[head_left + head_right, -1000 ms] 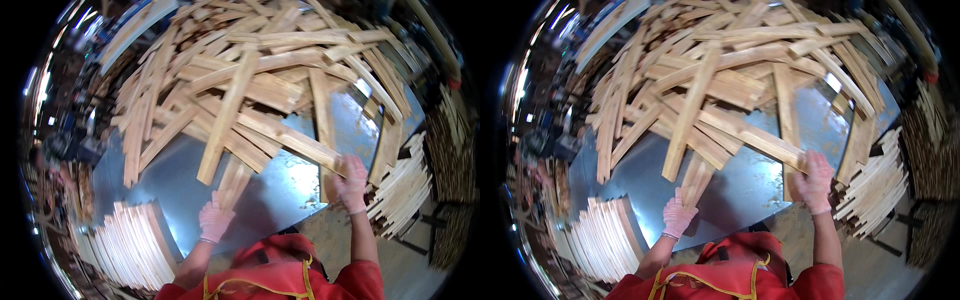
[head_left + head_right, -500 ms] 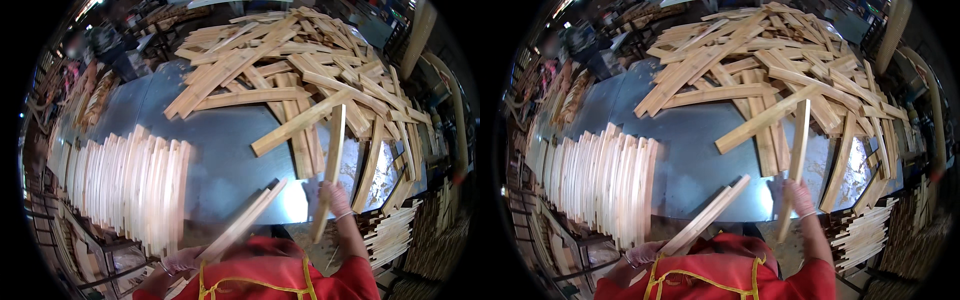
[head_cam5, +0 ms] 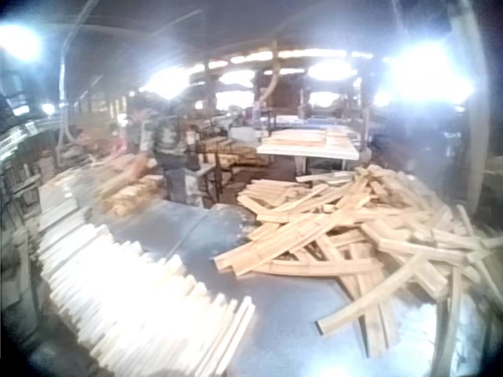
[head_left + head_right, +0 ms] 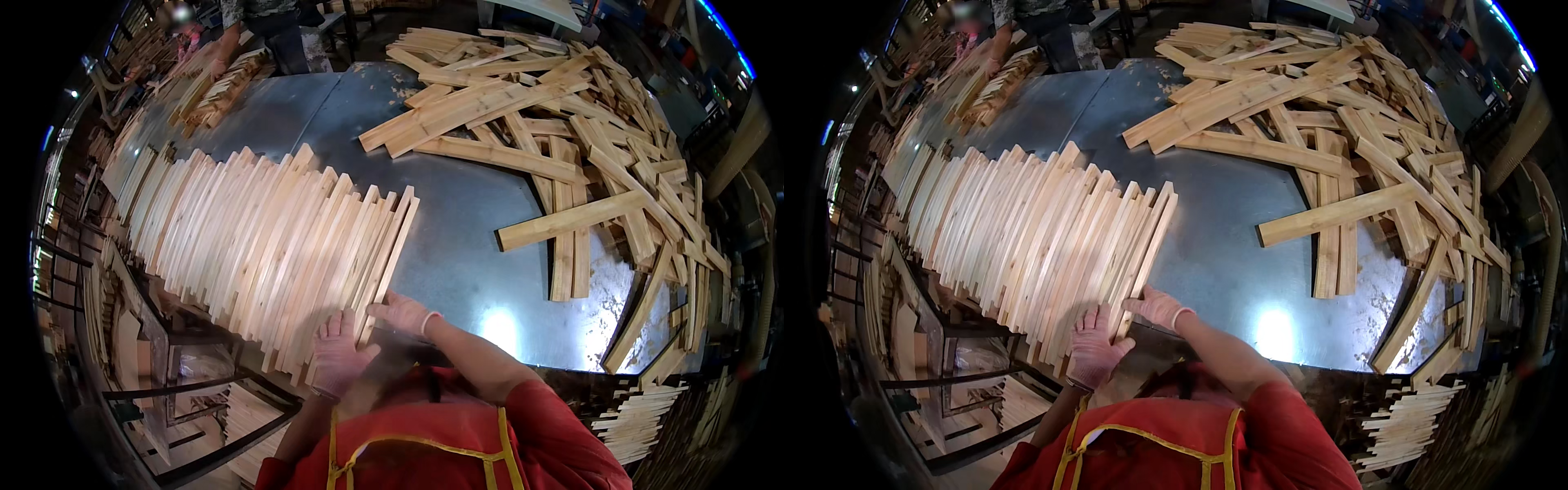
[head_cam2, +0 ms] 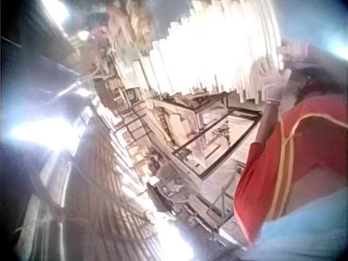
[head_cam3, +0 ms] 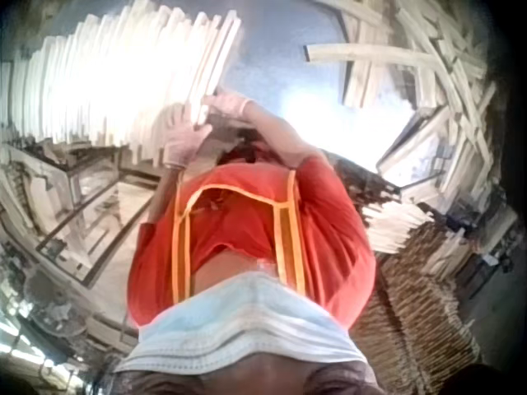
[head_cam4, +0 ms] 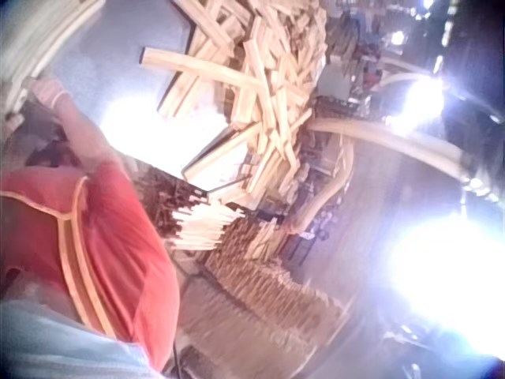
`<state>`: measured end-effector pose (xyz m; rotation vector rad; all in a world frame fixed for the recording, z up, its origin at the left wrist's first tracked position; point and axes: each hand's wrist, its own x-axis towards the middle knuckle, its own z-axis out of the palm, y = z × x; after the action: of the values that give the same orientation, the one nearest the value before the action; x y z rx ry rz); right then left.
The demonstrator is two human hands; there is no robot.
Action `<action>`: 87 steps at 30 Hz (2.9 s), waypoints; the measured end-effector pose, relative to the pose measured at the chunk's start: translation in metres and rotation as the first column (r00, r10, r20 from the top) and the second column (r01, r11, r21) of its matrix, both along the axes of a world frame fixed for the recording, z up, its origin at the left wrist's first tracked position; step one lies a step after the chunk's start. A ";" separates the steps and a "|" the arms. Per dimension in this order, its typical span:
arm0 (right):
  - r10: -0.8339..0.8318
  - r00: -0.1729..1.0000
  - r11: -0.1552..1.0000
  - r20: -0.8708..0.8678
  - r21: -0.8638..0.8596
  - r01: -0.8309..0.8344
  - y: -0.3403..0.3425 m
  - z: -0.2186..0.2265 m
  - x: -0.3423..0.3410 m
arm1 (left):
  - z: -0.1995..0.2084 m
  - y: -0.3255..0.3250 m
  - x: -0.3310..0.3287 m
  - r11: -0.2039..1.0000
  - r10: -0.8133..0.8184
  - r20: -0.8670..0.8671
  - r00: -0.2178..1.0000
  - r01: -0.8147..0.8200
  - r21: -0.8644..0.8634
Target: The person picks up thin wooden planks from a large pile on a metal table and stacks them neatly in a growing pile. The person handles the planks one by one or in small groups, aligning them carefully. Other workers are visible in the background performing similar tasks.
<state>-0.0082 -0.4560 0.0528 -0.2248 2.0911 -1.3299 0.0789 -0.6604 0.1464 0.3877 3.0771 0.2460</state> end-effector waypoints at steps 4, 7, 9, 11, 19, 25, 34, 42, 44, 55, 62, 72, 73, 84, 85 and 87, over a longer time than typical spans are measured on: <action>0.089 0.987 0.992 -0.133 0.102 -0.076 0.118 0.029 -0.025 | -0.016 0.007 -0.003 0.986 0.058 0.095 0.994 -0.042 -0.161; 0.343 0.888 0.527 -0.305 0.845 0.087 0.253 0.065 -0.058 | -0.028 0.014 -0.005 0.958 0.005 0.094 0.996 0.022 -0.288; 0.228 0.915 0.380 -0.333 0.896 0.231 0.333 0.089 -0.060 | -0.034 0.019 -0.008 0.934 -0.001 0.046 0.999 0.017 -0.358; 0.321 0.921 0.244 -0.220 0.959 0.144 0.355 0.102 -0.067 | -0.037 0.030 -0.009 0.937 0.033 0.003 0.999 -0.030 -0.349; 0.501 0.642 0.737 -0.581 0.675 0.035 0.301 0.083 -0.085 | -0.049 0.175 -0.032 0.947 -0.319 0.019 0.948 0.319 -0.045; 0.205 0.834 0.322 -0.512 0.840 0.436 0.399 0.079 -0.216 | -0.037 0.220 -0.047 0.924 -0.380 0.265 0.886 0.380 0.052; -0.173 0.983 0.955 0.064 0.254 0.151 0.347 0.103 -0.041 | -0.015 0.124 0.003 0.461 -0.034 0.876 0.480 -0.771 0.440; 0.130 0.971 0.951 0.201 0.252 -0.179 0.100 0.033 0.074 | -0.031 0.074 0.004 0.899 0.109 0.144 0.984 -0.159 0.408; 0.153 0.986 0.952 0.072 0.258 -0.166 0.040 0.037 0.068 | -0.034 0.067 -0.001 0.965 0.111 0.076 0.991 -0.126 0.232; -0.068 0.610 0.338 -0.790 0.557 0.759 0.318 0.047 0.009 | -0.036 0.070 0.004 0.998 -0.059 0.116 0.992 0.055 0.042; -0.349 0.803 0.603 -0.483 0.540 0.587 0.310 0.070 0.074 | -0.044 0.180 -0.003 0.958 -0.276 0.247 0.929 0.246 0.146; -0.493 0.591 0.253 -0.639 0.544 0.800 0.450 0.022 -0.022 | -0.019 0.278 -0.036 0.966 0.004 0.741 0.671 -0.195 0.171; -0.565 0.568 0.276 -0.598 0.512 0.813 0.459 0.017 -0.028 | -0.017 0.276 -0.033 0.957 -0.106 0.676 0.730 -0.109 0.269; -0.565 0.823 0.824 0.065 -0.008 0.566 0.191 0.005 0.063 | 0.003 0.029 -0.019 0.854 0.373 0.291 0.881 -0.449 0.264; -0.453 0.888 0.890 0.081 0.100 0.445 0.160 0.006 0.066 | 0.007 -0.001 -0.020 0.857 0.388 0.262 0.883 -0.451 0.251; -0.290 0.952 0.930 0.102 0.263 0.255 0.097 0.014 0.066 | 0.012 -0.049 -0.022 0.881 0.452 0.177 0.874 -0.469 0.062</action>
<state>0.0582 -0.3585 0.0664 0.2694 2.1982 -1.1823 0.0568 -0.7096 0.1583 -0.3633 2.9546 0.4248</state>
